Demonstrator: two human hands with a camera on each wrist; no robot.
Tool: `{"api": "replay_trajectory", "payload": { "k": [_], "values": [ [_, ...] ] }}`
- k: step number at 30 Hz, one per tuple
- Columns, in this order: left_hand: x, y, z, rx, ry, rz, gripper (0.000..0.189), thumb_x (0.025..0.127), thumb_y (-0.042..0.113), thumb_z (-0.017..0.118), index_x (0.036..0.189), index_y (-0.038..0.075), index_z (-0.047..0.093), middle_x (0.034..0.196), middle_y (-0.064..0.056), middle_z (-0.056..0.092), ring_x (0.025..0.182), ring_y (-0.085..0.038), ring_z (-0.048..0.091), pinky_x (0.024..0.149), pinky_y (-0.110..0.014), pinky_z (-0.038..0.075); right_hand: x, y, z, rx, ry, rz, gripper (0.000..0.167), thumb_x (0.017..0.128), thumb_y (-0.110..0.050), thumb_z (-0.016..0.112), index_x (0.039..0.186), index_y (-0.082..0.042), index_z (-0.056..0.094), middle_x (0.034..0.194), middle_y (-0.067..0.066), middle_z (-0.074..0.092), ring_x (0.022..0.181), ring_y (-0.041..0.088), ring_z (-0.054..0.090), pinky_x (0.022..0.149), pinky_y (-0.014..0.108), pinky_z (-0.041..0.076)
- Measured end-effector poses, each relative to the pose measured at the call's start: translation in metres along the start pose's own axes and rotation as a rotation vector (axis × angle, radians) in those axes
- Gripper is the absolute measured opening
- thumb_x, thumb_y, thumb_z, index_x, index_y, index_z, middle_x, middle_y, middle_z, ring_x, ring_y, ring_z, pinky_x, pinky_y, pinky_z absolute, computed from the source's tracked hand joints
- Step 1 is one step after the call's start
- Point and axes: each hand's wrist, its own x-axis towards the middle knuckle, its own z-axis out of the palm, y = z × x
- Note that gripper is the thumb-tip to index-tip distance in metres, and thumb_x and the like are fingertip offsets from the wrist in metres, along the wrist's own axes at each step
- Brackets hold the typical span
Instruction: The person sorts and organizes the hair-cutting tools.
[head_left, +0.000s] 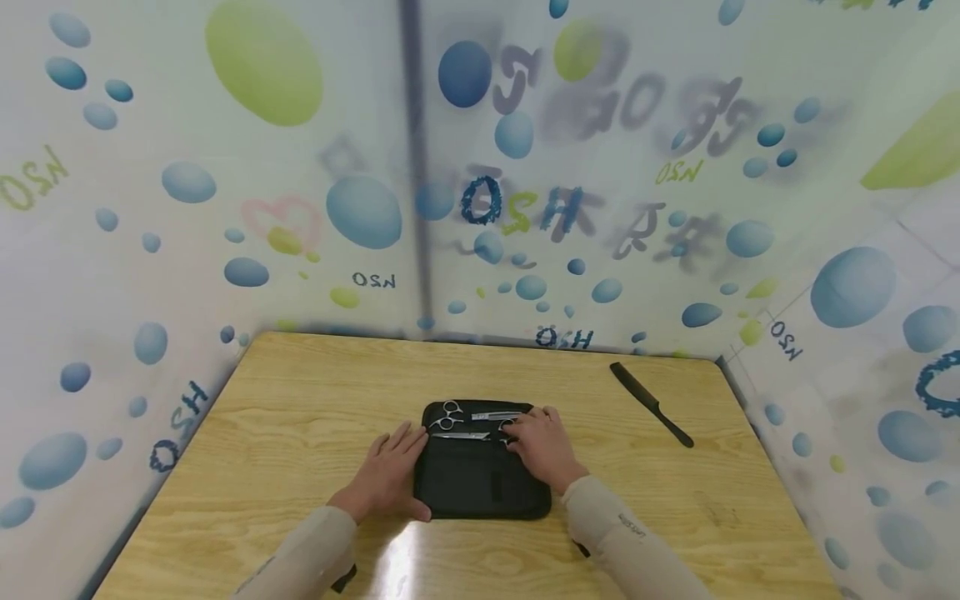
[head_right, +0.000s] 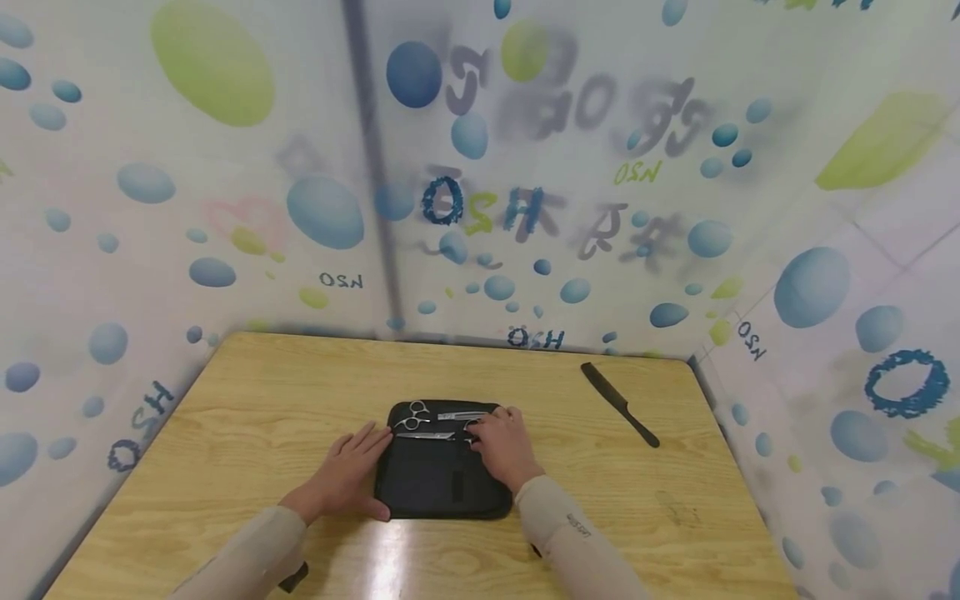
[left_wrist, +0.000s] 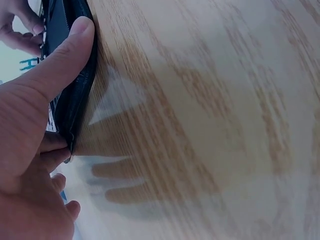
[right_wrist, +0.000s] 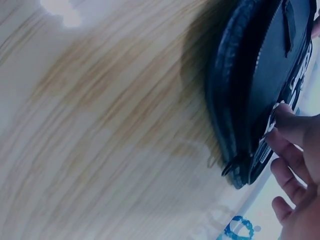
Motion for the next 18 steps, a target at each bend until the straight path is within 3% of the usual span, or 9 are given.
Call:
{"api": "replay_trajectory", "payload": {
  "k": [9, 18],
  "values": [
    [0.002, -0.004, -0.001, 0.004, -0.005, 0.006, 0.118, 0.058, 0.058, 0.087, 0.149, 0.002, 0.036, 0.158, -0.011, 0.033, 0.150, -0.036, 0.018, 0.119, -0.057, 0.018, -0.012, 0.037, -0.008, 0.038, 0.096, 0.103, 0.031, 0.089, -0.025, 0.071, 0.118, -0.015, 0.070, 0.109, 0.004, 0.072, 0.104, 0.027, 0.063, 0.097, 0.047, 0.044],
    [0.001, -0.003, -0.005, -0.013, -0.019, 0.001, 0.118, 0.058, 0.056, 0.088, 0.148, -0.001, 0.036, 0.156, -0.015, 0.035, 0.150, -0.037, 0.018, 0.119, -0.057, 0.018, -0.047, 0.103, -0.021, -0.027, 0.036, 0.243, 0.038, 0.088, -0.020, 0.071, 0.124, -0.007, 0.065, 0.116, 0.012, 0.069, 0.110, 0.034, 0.061, 0.097, 0.053, 0.044]
  ]
}}
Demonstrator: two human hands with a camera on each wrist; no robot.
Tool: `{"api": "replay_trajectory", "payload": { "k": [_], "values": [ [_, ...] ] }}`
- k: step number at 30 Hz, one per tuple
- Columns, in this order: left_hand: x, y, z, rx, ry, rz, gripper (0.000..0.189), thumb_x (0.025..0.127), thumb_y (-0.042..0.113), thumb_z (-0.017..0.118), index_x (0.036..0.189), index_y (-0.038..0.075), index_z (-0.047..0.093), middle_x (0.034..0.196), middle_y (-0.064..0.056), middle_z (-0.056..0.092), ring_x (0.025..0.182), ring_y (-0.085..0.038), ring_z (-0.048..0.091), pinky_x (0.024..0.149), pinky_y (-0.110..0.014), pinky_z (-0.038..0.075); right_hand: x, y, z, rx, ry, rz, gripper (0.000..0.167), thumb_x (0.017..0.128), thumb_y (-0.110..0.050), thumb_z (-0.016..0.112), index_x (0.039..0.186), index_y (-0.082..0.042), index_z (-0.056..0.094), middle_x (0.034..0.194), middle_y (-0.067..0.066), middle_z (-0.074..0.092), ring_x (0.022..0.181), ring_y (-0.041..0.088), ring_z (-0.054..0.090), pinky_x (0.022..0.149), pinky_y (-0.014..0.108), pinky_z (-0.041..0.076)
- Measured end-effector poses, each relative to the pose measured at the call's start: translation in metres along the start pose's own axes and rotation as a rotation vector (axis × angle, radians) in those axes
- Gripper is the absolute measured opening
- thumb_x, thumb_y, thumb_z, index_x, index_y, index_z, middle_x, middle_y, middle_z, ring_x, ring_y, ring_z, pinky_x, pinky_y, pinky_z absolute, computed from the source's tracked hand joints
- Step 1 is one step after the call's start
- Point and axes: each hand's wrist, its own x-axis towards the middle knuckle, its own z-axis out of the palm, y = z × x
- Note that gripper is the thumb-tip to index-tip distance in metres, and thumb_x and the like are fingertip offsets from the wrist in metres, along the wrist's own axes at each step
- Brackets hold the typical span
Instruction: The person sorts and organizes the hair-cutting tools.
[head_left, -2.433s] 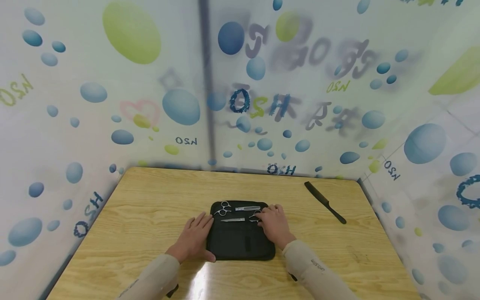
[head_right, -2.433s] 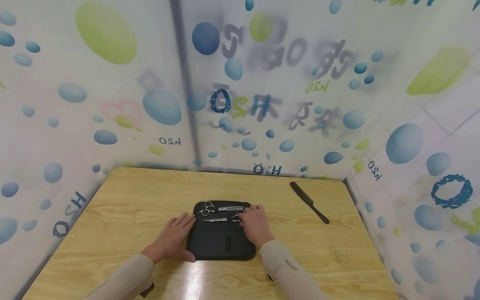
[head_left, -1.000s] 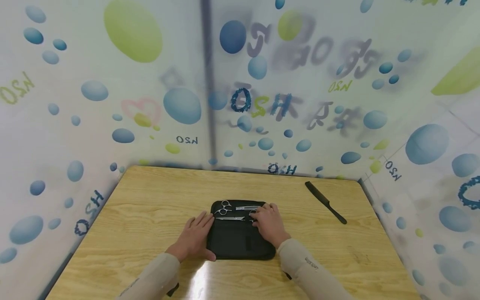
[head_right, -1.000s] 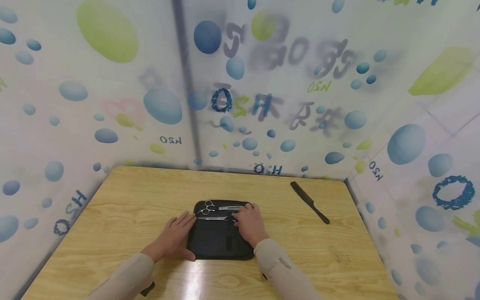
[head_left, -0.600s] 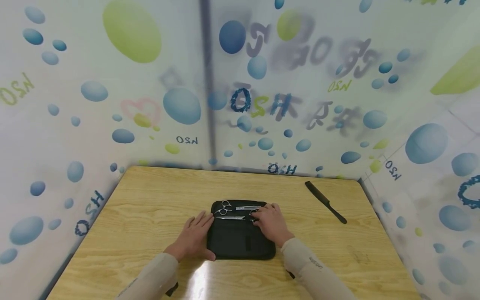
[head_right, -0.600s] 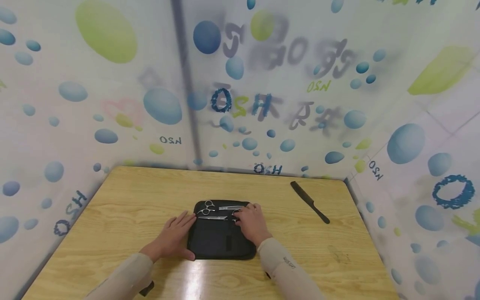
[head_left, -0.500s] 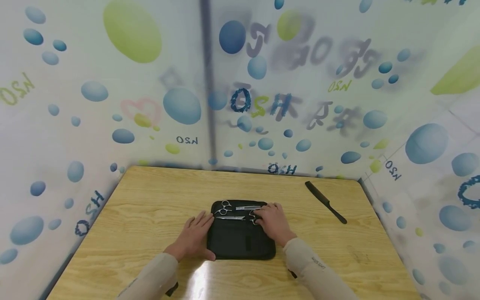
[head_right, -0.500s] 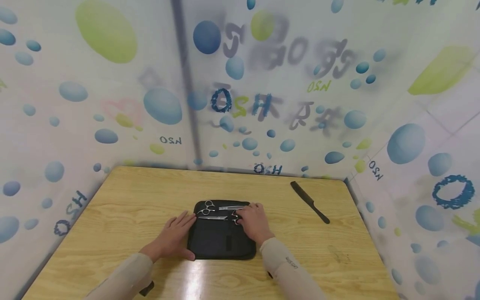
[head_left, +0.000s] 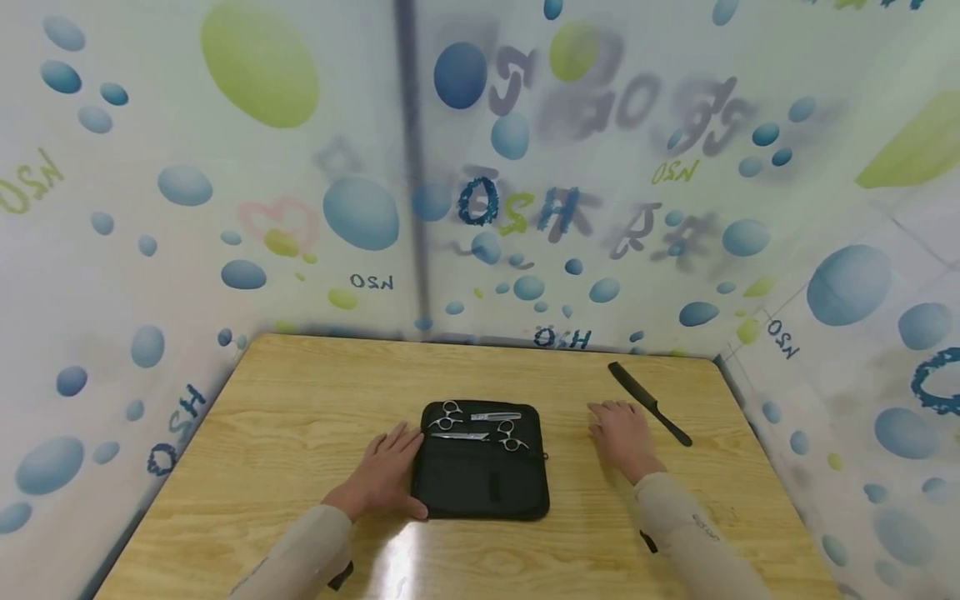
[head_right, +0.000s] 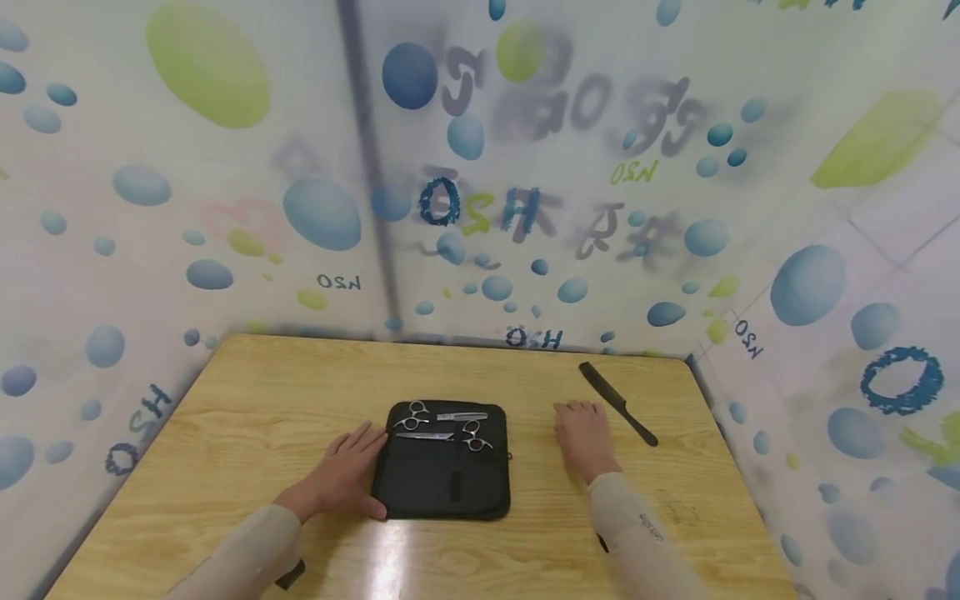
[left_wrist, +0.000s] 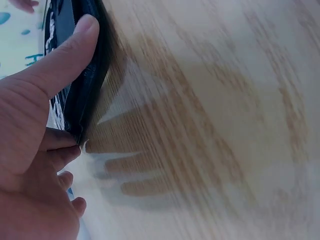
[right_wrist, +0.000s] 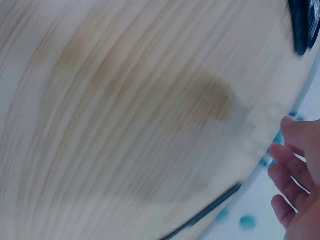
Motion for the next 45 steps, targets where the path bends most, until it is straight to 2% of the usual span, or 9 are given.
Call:
{"api": "replay_trajectory", "payload": {
  "k": [8, 14, 19, 24, 30, 36, 45],
  "values": [
    [-0.007, -0.009, -0.003, -0.020, 0.026, -0.002, 0.110, 0.066, 0.058, 0.082, 0.147, -0.001, 0.038, 0.155, -0.017, 0.036, 0.149, -0.039, 0.020, 0.118, -0.060, 0.018, -0.022, 0.063, -0.004, -0.014, -0.014, 0.106, 0.039, 0.089, -0.012, 0.068, 0.124, 0.005, 0.061, 0.118, 0.026, 0.065, 0.109, 0.045, 0.059, 0.092, 0.060, 0.044],
    [-0.009, -0.014, -0.008, -0.060, 0.090, 0.000, 0.092, 0.077, 0.056, 0.075, 0.144, 0.001, 0.044, 0.152, -0.018, 0.039, 0.147, -0.041, 0.023, 0.115, -0.064, 0.020, -0.035, 0.088, 0.001, -0.018, -0.014, 0.189, 0.032, 0.094, -0.008, 0.057, 0.120, 0.010, 0.061, 0.113, 0.030, 0.064, 0.103, 0.048, 0.060, 0.085, 0.061, 0.046],
    [-0.008, -0.015, -0.008, -0.088, 0.118, -0.026, 0.084, 0.085, 0.053, 0.068, 0.145, 0.000, 0.042, 0.153, -0.017, 0.040, 0.147, -0.040, 0.023, 0.115, -0.064, 0.020, -0.041, 0.094, 0.005, 0.002, -0.041, 0.237, 0.030, 0.095, -0.012, 0.059, 0.117, 0.008, 0.063, 0.107, 0.028, 0.066, 0.098, 0.047, 0.060, 0.078, 0.058, 0.045],
    [-0.008, -0.016, -0.009, -0.108, 0.134, -0.047, 0.077, 0.091, 0.049, 0.063, 0.147, 0.001, 0.040, 0.153, -0.017, 0.039, 0.148, -0.040, 0.022, 0.116, -0.064, 0.018, -0.043, 0.097, 0.008, -0.009, -0.034, 0.235, 0.031, 0.095, -0.015, 0.060, 0.117, 0.006, 0.065, 0.106, 0.027, 0.067, 0.097, 0.047, 0.060, 0.075, 0.058, 0.044],
    [-0.010, -0.016, -0.009, -0.113, 0.141, -0.064, 0.075, 0.092, 0.049, 0.060, 0.146, 0.001, 0.040, 0.154, -0.016, 0.039, 0.148, -0.039, 0.022, 0.116, -0.063, 0.018, -0.043, 0.100, 0.012, -0.040, -0.033, 0.217, 0.028, 0.095, -0.014, 0.061, 0.114, 0.005, 0.067, 0.106, 0.026, 0.067, 0.096, 0.046, 0.060, 0.075, 0.057, 0.045],
    [-0.010, -0.014, -0.012, -0.135, 0.147, -0.066, 0.073, 0.094, 0.048, 0.059, 0.146, 0.000, 0.040, 0.154, -0.017, 0.039, 0.148, -0.040, 0.020, 0.116, -0.064, 0.018, -0.043, 0.103, 0.013, -0.068, -0.034, 0.239, 0.029, 0.092, -0.010, 0.063, 0.117, 0.005, 0.066, 0.109, 0.027, 0.067, 0.097, 0.047, 0.060, 0.077, 0.058, 0.046],
    [-0.012, -0.016, -0.011, -0.115, 0.154, -0.071, 0.074, 0.095, 0.051, 0.056, 0.147, 0.001, 0.040, 0.154, -0.016, 0.038, 0.149, -0.039, 0.020, 0.116, -0.063, 0.018, -0.043, 0.103, 0.013, -0.055, -0.041, 0.259, 0.022, 0.091, -0.007, 0.063, 0.111, -0.002, 0.072, 0.095, 0.025, 0.071, 0.086, 0.043, 0.062, 0.077, 0.058, 0.044]
  ]
}}
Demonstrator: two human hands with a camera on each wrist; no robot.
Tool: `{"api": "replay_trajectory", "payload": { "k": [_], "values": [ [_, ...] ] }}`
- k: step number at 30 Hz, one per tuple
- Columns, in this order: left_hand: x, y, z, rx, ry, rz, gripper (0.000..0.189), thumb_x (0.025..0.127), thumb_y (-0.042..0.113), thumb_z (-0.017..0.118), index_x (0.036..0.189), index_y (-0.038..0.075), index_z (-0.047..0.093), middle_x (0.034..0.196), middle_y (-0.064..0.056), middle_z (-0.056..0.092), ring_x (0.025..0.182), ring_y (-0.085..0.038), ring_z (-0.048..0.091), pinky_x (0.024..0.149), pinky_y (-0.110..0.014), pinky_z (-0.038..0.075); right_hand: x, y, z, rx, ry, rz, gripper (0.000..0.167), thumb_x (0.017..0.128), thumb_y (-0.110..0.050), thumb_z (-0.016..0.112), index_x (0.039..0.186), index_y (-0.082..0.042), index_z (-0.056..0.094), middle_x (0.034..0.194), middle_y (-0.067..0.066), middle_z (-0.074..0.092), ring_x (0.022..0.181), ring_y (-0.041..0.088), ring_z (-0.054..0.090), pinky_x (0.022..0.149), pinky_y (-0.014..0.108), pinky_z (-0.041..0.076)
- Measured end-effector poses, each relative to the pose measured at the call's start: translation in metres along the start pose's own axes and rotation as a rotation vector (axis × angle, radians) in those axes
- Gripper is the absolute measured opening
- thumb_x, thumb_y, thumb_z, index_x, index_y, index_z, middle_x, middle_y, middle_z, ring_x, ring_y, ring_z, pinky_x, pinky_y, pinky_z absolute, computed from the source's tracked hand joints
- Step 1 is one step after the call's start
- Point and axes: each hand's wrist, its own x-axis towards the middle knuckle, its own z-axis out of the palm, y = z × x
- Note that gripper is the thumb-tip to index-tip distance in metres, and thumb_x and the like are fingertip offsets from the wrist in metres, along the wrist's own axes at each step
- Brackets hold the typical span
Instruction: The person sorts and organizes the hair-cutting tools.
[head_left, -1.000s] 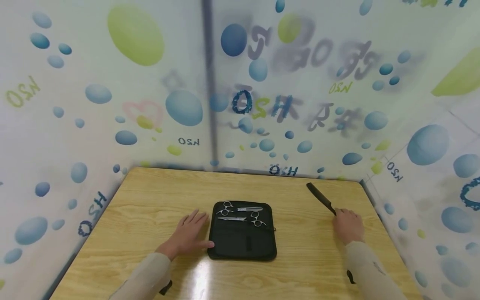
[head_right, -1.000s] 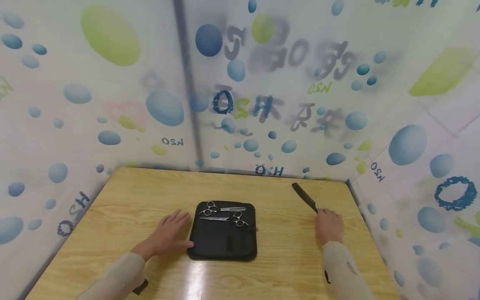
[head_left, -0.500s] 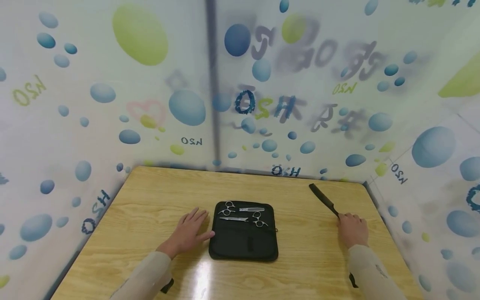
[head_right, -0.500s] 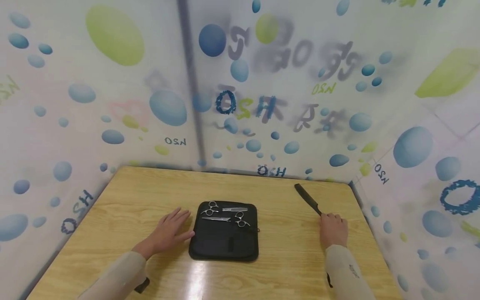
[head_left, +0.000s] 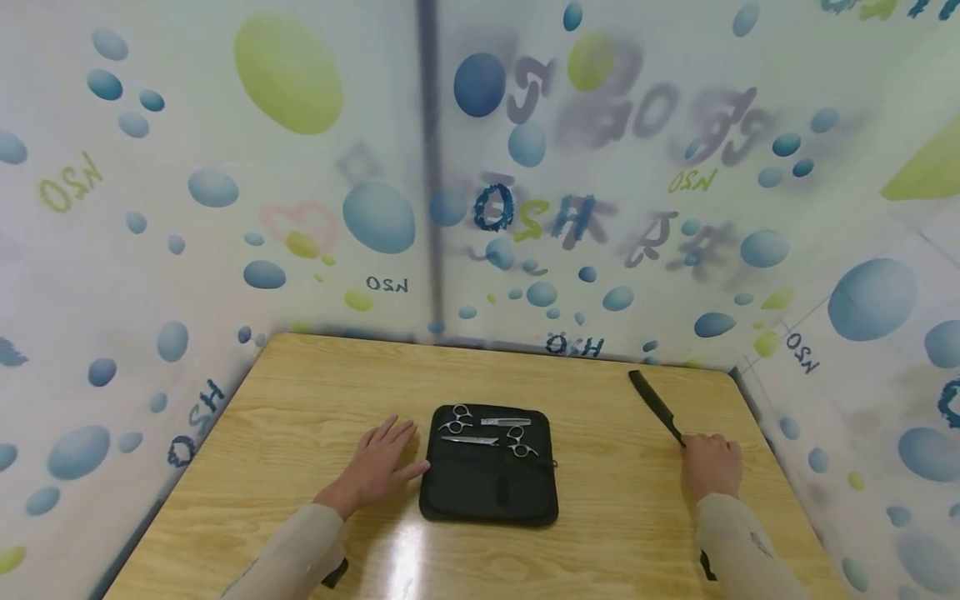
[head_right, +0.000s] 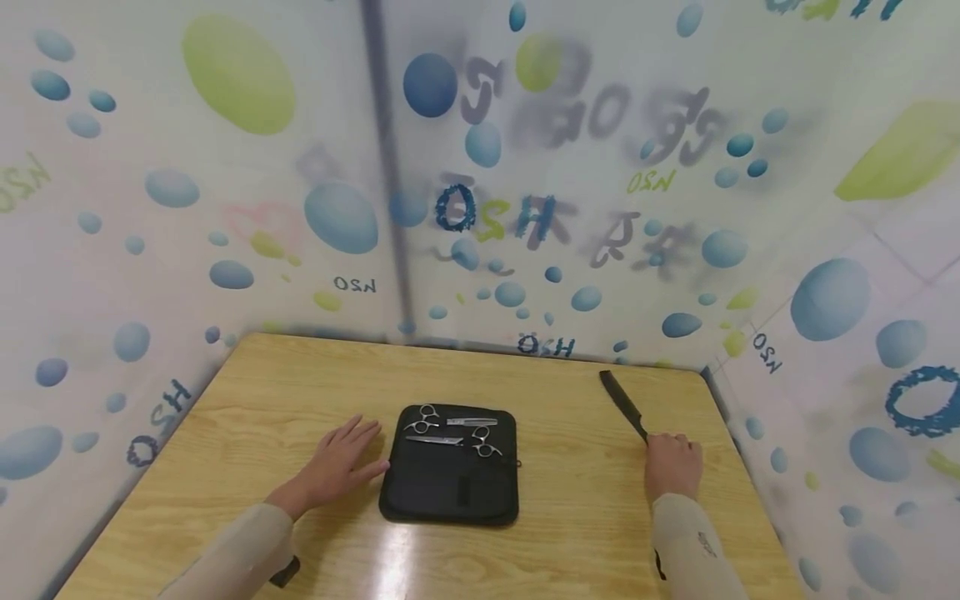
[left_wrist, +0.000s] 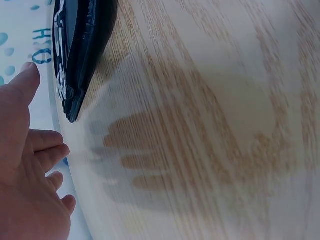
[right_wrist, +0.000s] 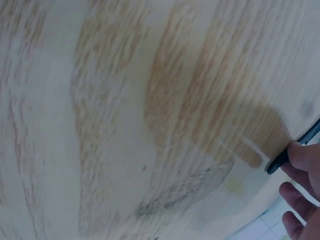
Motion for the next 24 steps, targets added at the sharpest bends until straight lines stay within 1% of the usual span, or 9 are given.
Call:
{"api": "replay_trajectory", "payload": {
  "k": [3, 6, 12, 15, 21, 24],
  "values": [
    [-0.0005, -0.0008, -0.0001, 0.007, 0.011, 0.004, 0.073, 0.095, 0.050, 0.056, 0.146, 0.001, 0.041, 0.154, -0.016, 0.039, 0.148, -0.039, 0.021, 0.116, -0.063, 0.020, -0.0003, 0.0007, -0.0007, 0.015, 0.014, -0.001, 0.018, 0.089, -0.005, 0.064, 0.103, -0.003, 0.074, 0.089, 0.024, 0.071, 0.081, 0.042, 0.062, 0.076, 0.058, 0.043],
    [-0.0015, -0.0014, -0.0007, 0.010, 0.016, 0.002, 0.072, 0.095, 0.049, 0.056, 0.146, 0.000, 0.041, 0.153, -0.016, 0.040, 0.148, -0.039, 0.022, 0.116, -0.063, 0.020, -0.0004, 0.0010, -0.0026, 0.043, 0.013, 0.000, 0.013, 0.087, -0.006, 0.066, 0.096, -0.004, 0.075, 0.086, 0.022, 0.071, 0.078, 0.041, 0.061, 0.074, 0.057, 0.041],
    [-0.0015, -0.0033, 0.0001, 0.013, 0.013, 0.002, 0.072, 0.095, 0.049, 0.056, 0.146, 0.000, 0.041, 0.153, -0.016, 0.040, 0.148, -0.039, 0.021, 0.116, -0.063, 0.020, -0.0016, 0.0022, -0.0045, 0.082, -0.021, 0.023, 0.015, 0.087, -0.008, 0.067, 0.099, -0.003, 0.073, 0.088, 0.023, 0.071, 0.080, 0.041, 0.060, 0.071, 0.055, 0.040],
    [-0.0013, -0.0043, 0.0006, 0.013, 0.017, 0.006, 0.073, 0.095, 0.050, 0.055, 0.145, -0.001, 0.042, 0.153, -0.016, 0.040, 0.148, -0.039, 0.022, 0.115, -0.063, 0.021, -0.0020, 0.0030, -0.0050, 0.101, -0.023, 0.028, 0.017, 0.087, -0.010, 0.068, 0.102, -0.003, 0.074, 0.090, 0.023, 0.071, 0.079, 0.041, 0.060, 0.070, 0.054, 0.040],
    [-0.0014, -0.0049, 0.0004, 0.010, 0.018, 0.010, 0.074, 0.095, 0.052, 0.054, 0.145, -0.001, 0.042, 0.153, -0.017, 0.040, 0.148, -0.039, 0.021, 0.115, -0.063, 0.021, -0.0014, 0.0050, -0.0040, 0.130, -0.017, 0.033, 0.016, 0.085, -0.011, 0.070, 0.099, -0.003, 0.074, 0.089, 0.022, 0.071, 0.078, 0.040, 0.060, 0.069, 0.054, 0.041],
    [-0.0015, -0.0040, -0.0002, 0.011, 0.021, 0.010, 0.072, 0.095, 0.050, 0.055, 0.145, -0.001, 0.042, 0.153, -0.017, 0.040, 0.148, -0.040, 0.021, 0.115, -0.063, 0.021, -0.0015, 0.0050, -0.0049, 0.134, -0.034, 0.043, 0.015, 0.086, -0.013, 0.070, 0.098, -0.003, 0.073, 0.089, 0.022, 0.071, 0.079, 0.041, 0.061, 0.071, 0.054, 0.041]
  ]
}}
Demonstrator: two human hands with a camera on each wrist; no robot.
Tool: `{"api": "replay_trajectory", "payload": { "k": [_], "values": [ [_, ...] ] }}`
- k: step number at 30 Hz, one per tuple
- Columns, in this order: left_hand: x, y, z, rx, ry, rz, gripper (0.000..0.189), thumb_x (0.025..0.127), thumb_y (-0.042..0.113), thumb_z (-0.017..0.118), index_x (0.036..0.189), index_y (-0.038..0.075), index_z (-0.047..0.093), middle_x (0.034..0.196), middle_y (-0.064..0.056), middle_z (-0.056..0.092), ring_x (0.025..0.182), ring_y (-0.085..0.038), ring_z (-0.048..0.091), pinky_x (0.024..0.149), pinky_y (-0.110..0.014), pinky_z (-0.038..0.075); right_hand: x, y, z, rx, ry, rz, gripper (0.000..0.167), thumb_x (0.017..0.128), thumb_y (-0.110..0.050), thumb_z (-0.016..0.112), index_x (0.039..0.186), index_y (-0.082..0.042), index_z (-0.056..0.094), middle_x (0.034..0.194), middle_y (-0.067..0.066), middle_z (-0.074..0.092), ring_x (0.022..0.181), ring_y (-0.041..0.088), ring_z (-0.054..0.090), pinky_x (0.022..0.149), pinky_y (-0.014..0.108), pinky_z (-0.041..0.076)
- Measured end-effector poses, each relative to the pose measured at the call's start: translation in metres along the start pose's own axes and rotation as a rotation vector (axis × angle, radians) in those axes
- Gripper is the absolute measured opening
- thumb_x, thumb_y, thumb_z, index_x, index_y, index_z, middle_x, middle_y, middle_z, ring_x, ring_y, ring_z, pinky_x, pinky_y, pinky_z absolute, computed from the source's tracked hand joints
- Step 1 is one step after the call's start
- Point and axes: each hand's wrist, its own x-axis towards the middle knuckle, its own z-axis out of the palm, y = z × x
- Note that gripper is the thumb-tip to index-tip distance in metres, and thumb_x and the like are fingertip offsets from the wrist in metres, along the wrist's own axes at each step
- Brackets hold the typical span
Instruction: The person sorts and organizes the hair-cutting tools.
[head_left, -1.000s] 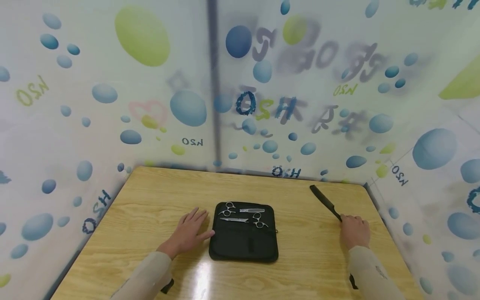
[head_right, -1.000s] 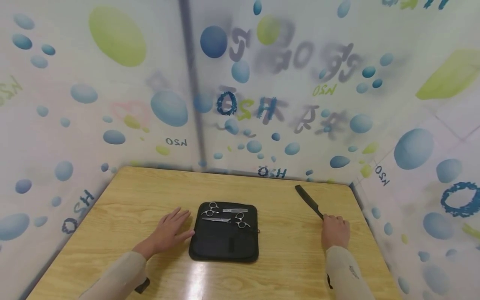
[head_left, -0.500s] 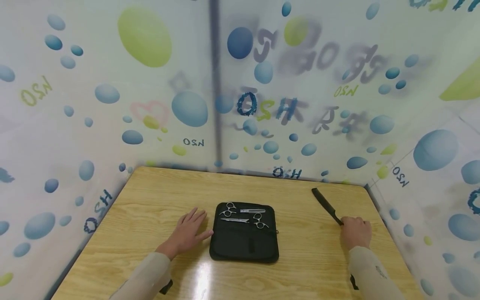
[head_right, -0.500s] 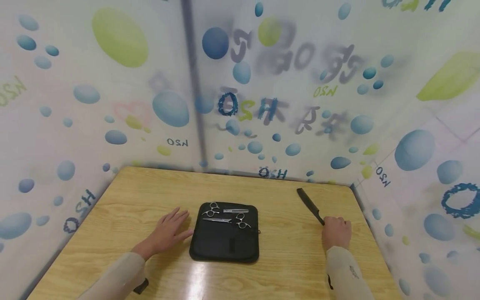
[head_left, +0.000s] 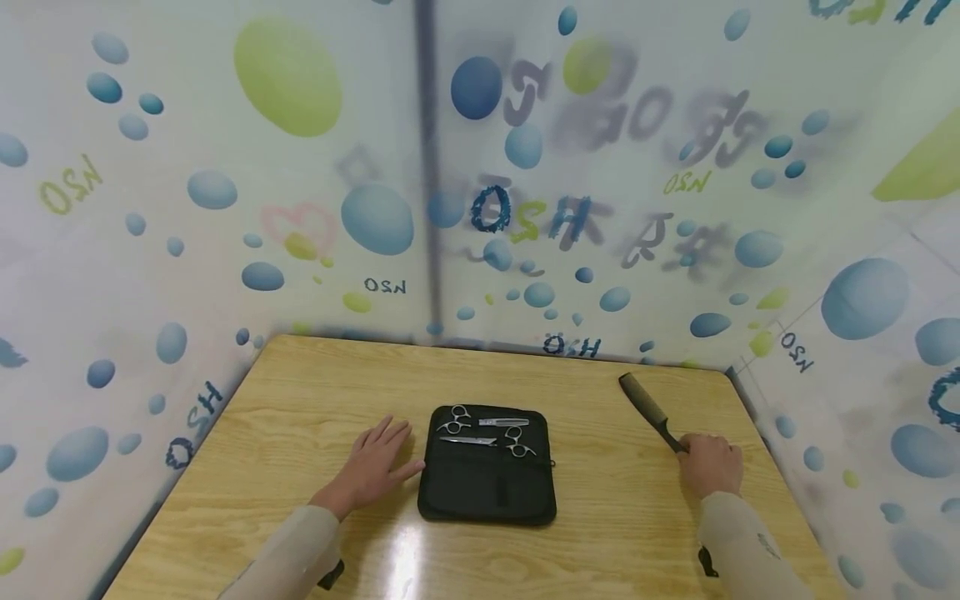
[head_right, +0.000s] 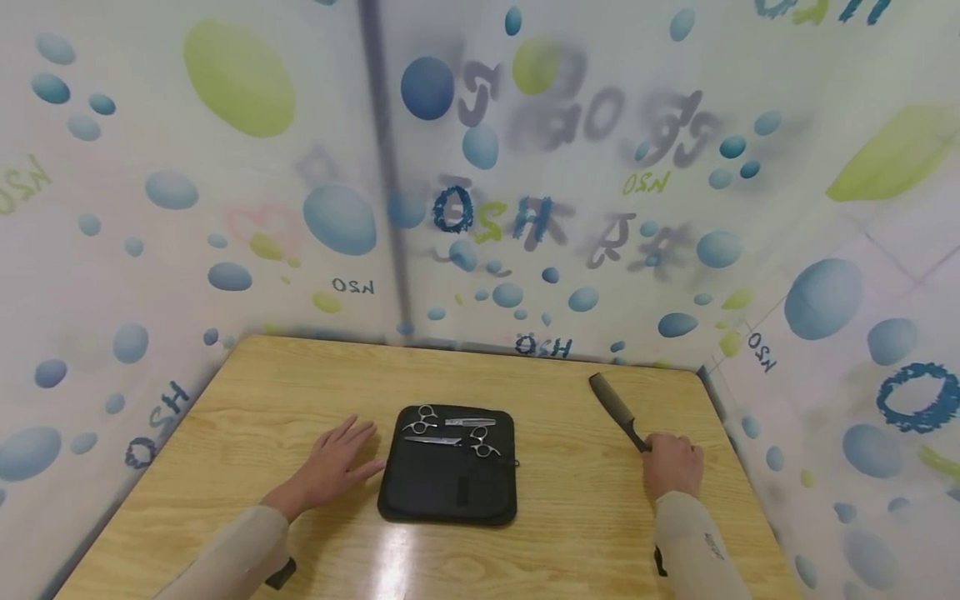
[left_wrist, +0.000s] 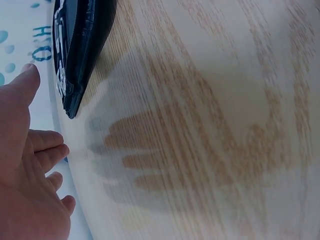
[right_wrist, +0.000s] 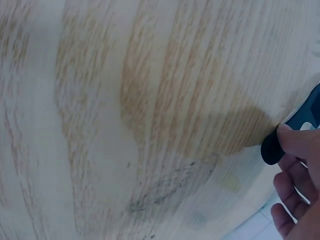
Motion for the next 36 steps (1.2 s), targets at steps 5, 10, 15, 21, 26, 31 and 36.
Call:
{"api": "replay_trajectory", "payload": {
  "k": [5, 10, 15, 21, 26, 31, 36],
  "values": [
    [-0.001, 0.000, 0.000, 0.004, 0.018, 0.004, 0.070, 0.095, 0.046, 0.058, 0.144, -0.001, 0.043, 0.151, -0.017, 0.042, 0.147, -0.040, 0.023, 0.114, -0.064, 0.022, -0.001, -0.005, -0.005, 0.020, -0.039, 0.022, 0.017, 0.090, -0.015, 0.066, 0.101, -0.003, 0.072, 0.095, 0.022, 0.072, 0.084, 0.043, 0.063, 0.076, 0.056, 0.040],
    [-0.001, 0.001, 0.000, -0.005, 0.037, 0.019, 0.067, 0.095, 0.044, 0.059, 0.145, 0.002, 0.044, 0.150, -0.016, 0.044, 0.147, -0.040, 0.025, 0.114, -0.064, 0.023, -0.002, -0.009, -0.007, 0.034, -0.027, 0.018, 0.018, 0.092, -0.015, 0.064, 0.102, -0.004, 0.073, 0.099, 0.022, 0.072, 0.086, 0.043, 0.065, 0.080, 0.059, 0.040],
    [0.000, 0.001, 0.001, -0.009, 0.059, 0.042, 0.062, 0.095, 0.041, 0.060, 0.145, 0.007, 0.045, 0.149, -0.014, 0.046, 0.146, -0.040, 0.027, 0.113, -0.064, 0.024, 0.000, -0.018, -0.005, 0.068, 0.000, -0.004, 0.019, 0.092, -0.015, 0.063, 0.103, -0.003, 0.073, 0.100, 0.021, 0.073, 0.089, 0.043, 0.066, 0.084, 0.062, 0.039],
    [0.002, 0.002, 0.002, 0.010, 0.104, 0.064, 0.057, 0.095, 0.038, 0.061, 0.143, 0.009, 0.049, 0.147, -0.012, 0.050, 0.144, -0.039, 0.031, 0.112, -0.064, 0.027, 0.005, -0.038, -0.002, 0.081, 0.018, -0.047, 0.022, 0.093, -0.015, 0.062, 0.108, -0.002, 0.072, 0.103, 0.020, 0.073, 0.093, 0.042, 0.066, 0.089, 0.063, 0.039],
    [0.005, 0.002, 0.003, 0.026, 0.192, 0.104, 0.053, 0.093, 0.034, 0.065, 0.139, 0.009, 0.054, 0.142, -0.012, 0.055, 0.141, -0.039, 0.038, 0.110, -0.063, 0.032, 0.008, -0.062, -0.002, 0.097, 0.040, -0.095, 0.019, 0.092, -0.014, 0.064, 0.105, -0.004, 0.073, 0.098, 0.016, 0.074, 0.094, 0.040, 0.066, 0.094, 0.063, 0.038],
    [0.006, 0.005, 0.003, 0.033, 0.286, 0.154, 0.049, 0.091, 0.031, 0.069, 0.134, 0.008, 0.059, 0.137, -0.011, 0.059, 0.137, -0.038, 0.044, 0.107, -0.062, 0.036, 0.008, -0.086, -0.006, 0.101, 0.069, -0.168, 0.017, 0.091, -0.015, 0.066, 0.103, -0.006, 0.075, 0.094, 0.011, 0.075, 0.092, 0.036, 0.065, 0.097, 0.061, 0.040],
    [0.007, 0.008, 0.004, 0.044, 0.313, 0.181, 0.047, 0.089, 0.029, 0.071, 0.131, 0.009, 0.061, 0.135, -0.009, 0.061, 0.135, -0.035, 0.047, 0.107, -0.059, 0.037, 0.006, -0.107, -0.008, 0.087, 0.079, -0.217, 0.015, 0.090, -0.016, 0.068, 0.101, -0.009, 0.075, 0.091, 0.007, 0.075, 0.088, 0.031, 0.064, 0.095, 0.056, 0.043]
  ]
}}
